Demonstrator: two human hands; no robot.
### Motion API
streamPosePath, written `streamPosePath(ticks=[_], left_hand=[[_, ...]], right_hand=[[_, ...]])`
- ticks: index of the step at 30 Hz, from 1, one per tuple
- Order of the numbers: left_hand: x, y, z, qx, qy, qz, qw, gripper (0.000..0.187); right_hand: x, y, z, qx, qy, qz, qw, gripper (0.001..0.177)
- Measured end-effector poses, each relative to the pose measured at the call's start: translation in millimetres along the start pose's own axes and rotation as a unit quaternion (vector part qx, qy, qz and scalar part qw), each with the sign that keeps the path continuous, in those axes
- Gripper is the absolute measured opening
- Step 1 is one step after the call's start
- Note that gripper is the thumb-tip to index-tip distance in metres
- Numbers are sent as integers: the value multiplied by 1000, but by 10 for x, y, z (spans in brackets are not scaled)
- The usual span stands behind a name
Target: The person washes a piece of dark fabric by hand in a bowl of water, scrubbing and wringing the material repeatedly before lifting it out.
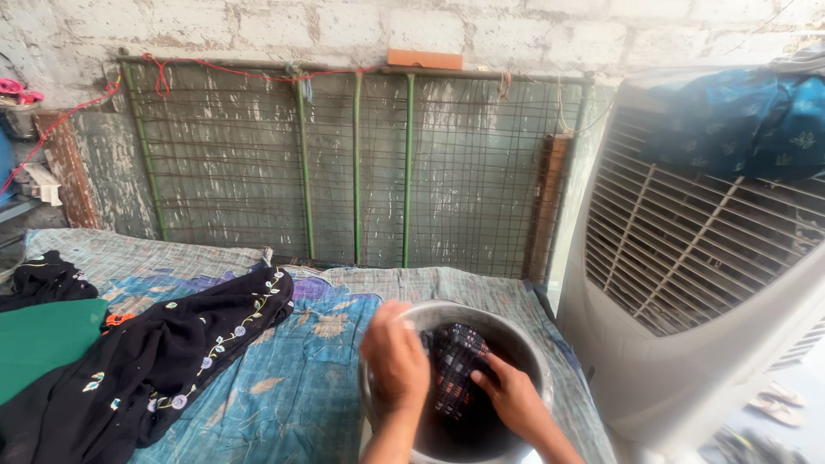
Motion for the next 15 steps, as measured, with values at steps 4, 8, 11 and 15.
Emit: streamPosePath(ticks=[4, 8, 11, 15], left_hand=[[-89, -182, -410, -217, -23, 173, 960, 30], [-245, -240, -337, -156, 15, 325, 933, 23], [-166, -229, -399, -148, 13, 291, 945, 36], [-188, -225, -450, -69, 101, 345, 930, 59]], right_hand=[[-56, -11, 44, 198, -18, 9, 980, 36], [34, -76, 165, 193, -11, -23, 981, 27], [183, -119, 243, 144, 36, -109, 983, 22], [294, -101, 180, 23, 89, -174, 980, 22]])
Point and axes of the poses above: each hand's wrist, its own y-axis towards the middle knuckle, its own x-axis out of the back of the hand, z = x × y, the point moved 5 cm from there along y, towards the middle knuckle, and after that the axes turned 15 degrees about x, right-handed, at the moved point
